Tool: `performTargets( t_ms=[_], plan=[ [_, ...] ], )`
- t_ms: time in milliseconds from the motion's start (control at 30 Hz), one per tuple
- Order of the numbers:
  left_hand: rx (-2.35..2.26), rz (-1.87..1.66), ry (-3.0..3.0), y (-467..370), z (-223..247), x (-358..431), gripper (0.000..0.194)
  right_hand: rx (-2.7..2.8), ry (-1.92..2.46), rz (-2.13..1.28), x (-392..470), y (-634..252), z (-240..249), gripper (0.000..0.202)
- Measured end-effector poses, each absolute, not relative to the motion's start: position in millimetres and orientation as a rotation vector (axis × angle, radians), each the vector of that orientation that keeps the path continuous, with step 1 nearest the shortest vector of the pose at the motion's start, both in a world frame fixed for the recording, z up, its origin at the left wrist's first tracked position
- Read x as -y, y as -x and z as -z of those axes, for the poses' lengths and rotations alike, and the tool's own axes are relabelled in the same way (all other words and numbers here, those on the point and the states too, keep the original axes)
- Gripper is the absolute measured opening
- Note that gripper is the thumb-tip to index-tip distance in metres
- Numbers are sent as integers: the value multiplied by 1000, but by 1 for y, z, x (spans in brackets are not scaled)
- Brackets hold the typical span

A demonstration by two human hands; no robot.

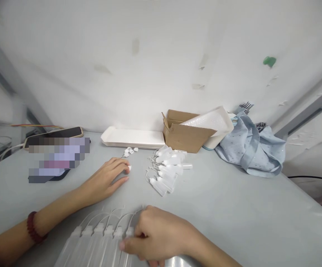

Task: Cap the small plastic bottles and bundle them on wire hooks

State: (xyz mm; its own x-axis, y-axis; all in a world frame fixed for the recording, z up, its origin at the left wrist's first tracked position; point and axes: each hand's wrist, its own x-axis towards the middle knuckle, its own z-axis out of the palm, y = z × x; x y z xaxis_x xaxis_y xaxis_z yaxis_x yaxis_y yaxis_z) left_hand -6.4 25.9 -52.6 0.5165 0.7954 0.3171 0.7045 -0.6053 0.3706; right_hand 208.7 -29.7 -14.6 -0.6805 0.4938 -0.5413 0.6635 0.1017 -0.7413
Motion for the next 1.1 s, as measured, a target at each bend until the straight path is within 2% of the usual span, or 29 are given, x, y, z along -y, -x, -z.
performTargets(
  t_ms=[167,467,667,933,1100],
  plan=[
    [-1384,-751,-2431,6,59,-27,9,-2162,-1161,1587,26,-208,13,45],
    [-1375,-587,-2275,26,43,-30,38,-2049,-1139,1572,16,-212,21,36],
    [-1471,-504,-2216,28,36,-32,24,-2098,-1196,1509,17,-210,13,30],
    [-1411,-385,-2294,25,39,-28,20,-2187,-1386,1364,12,-226,14,34],
    [-1424,-408,-2277,22,37,-24,16,-2290,-1523,1498,4,-232,12,28]
  ],
)
